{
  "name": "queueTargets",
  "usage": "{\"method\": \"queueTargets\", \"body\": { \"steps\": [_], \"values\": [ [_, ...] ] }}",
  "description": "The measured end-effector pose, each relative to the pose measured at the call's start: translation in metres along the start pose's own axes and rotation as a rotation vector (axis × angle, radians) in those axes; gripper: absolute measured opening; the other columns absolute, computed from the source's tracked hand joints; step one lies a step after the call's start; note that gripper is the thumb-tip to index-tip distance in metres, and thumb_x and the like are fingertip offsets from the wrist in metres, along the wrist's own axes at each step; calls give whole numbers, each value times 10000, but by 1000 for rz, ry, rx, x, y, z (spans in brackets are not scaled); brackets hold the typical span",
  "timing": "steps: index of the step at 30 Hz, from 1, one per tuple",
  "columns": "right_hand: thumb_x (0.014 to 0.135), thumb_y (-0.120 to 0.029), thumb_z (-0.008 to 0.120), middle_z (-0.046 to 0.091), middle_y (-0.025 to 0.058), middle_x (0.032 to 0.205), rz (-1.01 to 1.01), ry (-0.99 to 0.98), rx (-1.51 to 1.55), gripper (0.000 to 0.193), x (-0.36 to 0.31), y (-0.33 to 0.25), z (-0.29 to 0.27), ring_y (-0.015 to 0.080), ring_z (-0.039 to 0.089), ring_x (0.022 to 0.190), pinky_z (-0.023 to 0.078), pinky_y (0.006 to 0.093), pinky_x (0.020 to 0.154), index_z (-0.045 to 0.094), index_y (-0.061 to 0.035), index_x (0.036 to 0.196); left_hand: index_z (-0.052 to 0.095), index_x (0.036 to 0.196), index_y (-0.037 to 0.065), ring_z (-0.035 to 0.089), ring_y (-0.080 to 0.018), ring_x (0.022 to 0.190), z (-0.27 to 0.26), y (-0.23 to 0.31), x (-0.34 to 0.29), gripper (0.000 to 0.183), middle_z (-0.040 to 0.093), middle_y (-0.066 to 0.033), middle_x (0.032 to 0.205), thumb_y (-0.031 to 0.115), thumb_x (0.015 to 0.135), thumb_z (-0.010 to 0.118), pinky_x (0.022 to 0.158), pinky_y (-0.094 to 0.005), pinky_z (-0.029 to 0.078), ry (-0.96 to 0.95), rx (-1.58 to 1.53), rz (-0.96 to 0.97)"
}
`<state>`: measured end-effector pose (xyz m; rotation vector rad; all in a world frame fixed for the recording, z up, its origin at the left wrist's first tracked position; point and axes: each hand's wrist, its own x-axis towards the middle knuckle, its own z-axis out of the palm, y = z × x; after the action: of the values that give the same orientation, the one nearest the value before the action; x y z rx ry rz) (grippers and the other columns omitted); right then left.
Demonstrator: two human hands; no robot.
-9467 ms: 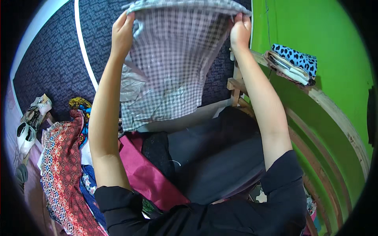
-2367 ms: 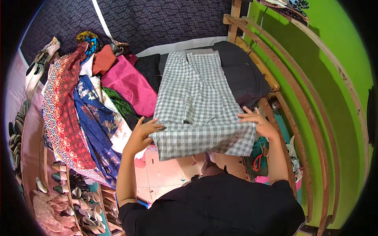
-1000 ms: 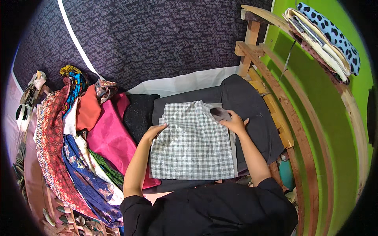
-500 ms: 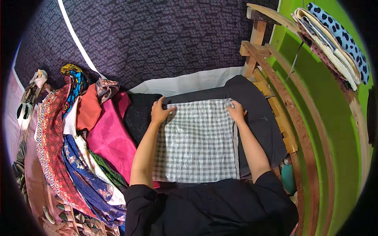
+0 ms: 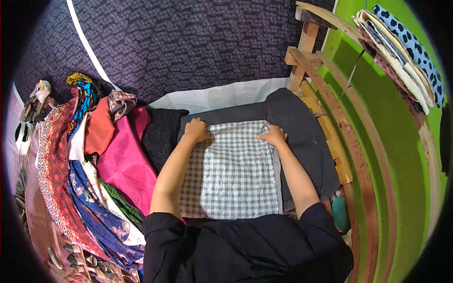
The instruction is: The recorder folds various fabric pieces with different patterns on a table and places them on a shelf.
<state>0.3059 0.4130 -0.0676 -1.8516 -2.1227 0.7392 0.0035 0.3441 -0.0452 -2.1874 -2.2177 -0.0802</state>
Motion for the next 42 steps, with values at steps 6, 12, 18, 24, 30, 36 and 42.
{"method": "queueTargets", "body": {
  "steps": [6,12,18,24,30,36,42],
  "values": [
    [627,-65,714,581,191,1040,-179,-21,370,447,25,10,10,291,589,895,454,304,756,546,26,1031,598,977,-50,621,-297,853,-31,-21,20,543,622,-209,947,295,597,774,662,-380,506,-494,-429,-221],
    [639,-38,728,554,171,1040,-155,-110,806,656,20,-26,-57,221,561,934,452,317,805,364,63,1176,584,968,-72,588,-227,801,-88,-47,12,522,609,-135,835,324,667,742,591,-340,509,-574,-565,-174],
    [623,-18,738,563,165,1017,-484,181,1107,619,38,-96,-146,207,591,857,484,315,761,391,64,1129,638,841,-5,517,-92,580,-206,-48,10,165,592,-45,636,99,714,654,542,-262,418,186,-703,0],
    [700,-10,680,638,42,877,-781,254,994,159,-50,-101,-197,130,591,810,475,263,724,618,-33,845,588,737,-19,505,-149,562,-260,-11,-87,130,560,-88,619,83,697,657,545,-290,398,576,-380,227],
    [682,-359,671,668,53,812,-818,-62,488,243,-114,-6,-121,235,605,949,45,527,1045,664,-117,705,632,835,118,589,-198,865,-145,20,-183,342,622,-33,846,-60,553,559,916,-464,366,379,-130,348],
    [730,-125,653,667,33,887,-577,-86,460,86,-166,69,-35,209,573,1009,34,507,1049,661,-94,811,629,895,93,581,-218,903,-52,47,-232,323,627,-47,895,-60,617,568,1011,-475,271,99,-462,197],
    [670,-32,667,658,67,831,-602,-346,444,179,-179,69,-82,189,624,805,106,508,1053,630,-31,845,636,810,38,607,-268,651,-97,41,-250,224,635,-100,718,-43,606,595,986,-467,315,-42,-675,66]
  ]
}}
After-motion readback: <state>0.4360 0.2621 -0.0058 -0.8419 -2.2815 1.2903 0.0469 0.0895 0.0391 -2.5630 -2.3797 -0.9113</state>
